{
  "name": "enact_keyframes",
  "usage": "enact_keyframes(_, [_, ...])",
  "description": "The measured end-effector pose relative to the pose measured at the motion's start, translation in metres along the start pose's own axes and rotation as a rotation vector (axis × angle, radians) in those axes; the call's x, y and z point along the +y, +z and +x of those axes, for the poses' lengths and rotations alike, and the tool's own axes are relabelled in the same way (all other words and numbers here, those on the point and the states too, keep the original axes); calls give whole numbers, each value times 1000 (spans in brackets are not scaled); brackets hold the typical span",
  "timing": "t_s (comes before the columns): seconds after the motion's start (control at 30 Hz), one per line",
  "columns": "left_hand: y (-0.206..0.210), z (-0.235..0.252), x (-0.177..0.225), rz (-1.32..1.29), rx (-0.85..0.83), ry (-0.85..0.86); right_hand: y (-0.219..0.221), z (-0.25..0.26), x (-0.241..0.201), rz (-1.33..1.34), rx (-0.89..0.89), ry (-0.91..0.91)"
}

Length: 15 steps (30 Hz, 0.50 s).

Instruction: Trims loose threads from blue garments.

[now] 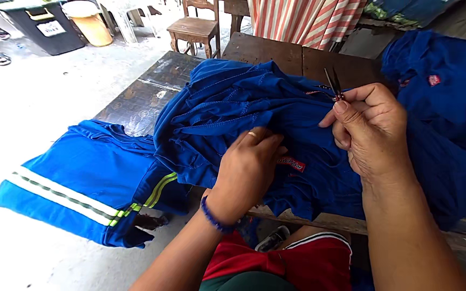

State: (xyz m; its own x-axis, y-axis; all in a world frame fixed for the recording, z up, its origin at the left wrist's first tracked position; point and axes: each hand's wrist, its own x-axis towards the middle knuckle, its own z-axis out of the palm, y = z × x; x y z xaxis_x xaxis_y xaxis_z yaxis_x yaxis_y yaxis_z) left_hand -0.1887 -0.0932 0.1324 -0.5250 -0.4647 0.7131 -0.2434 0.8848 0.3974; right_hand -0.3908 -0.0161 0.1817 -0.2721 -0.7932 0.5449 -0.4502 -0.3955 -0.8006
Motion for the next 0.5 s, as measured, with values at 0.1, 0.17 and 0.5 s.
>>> enact_keyframes(0.1, [16,10,-13,157,-77,-13,-1,0,1,27,0,1])
enact_keyframes(0.17, [7,3,-18,76,-47,40,-2,-1,2,62,-5,9])
enact_keyframes(0.5, [-47,-85,-41,-392,117,-91,-4,-7,9,147,-58,-46])
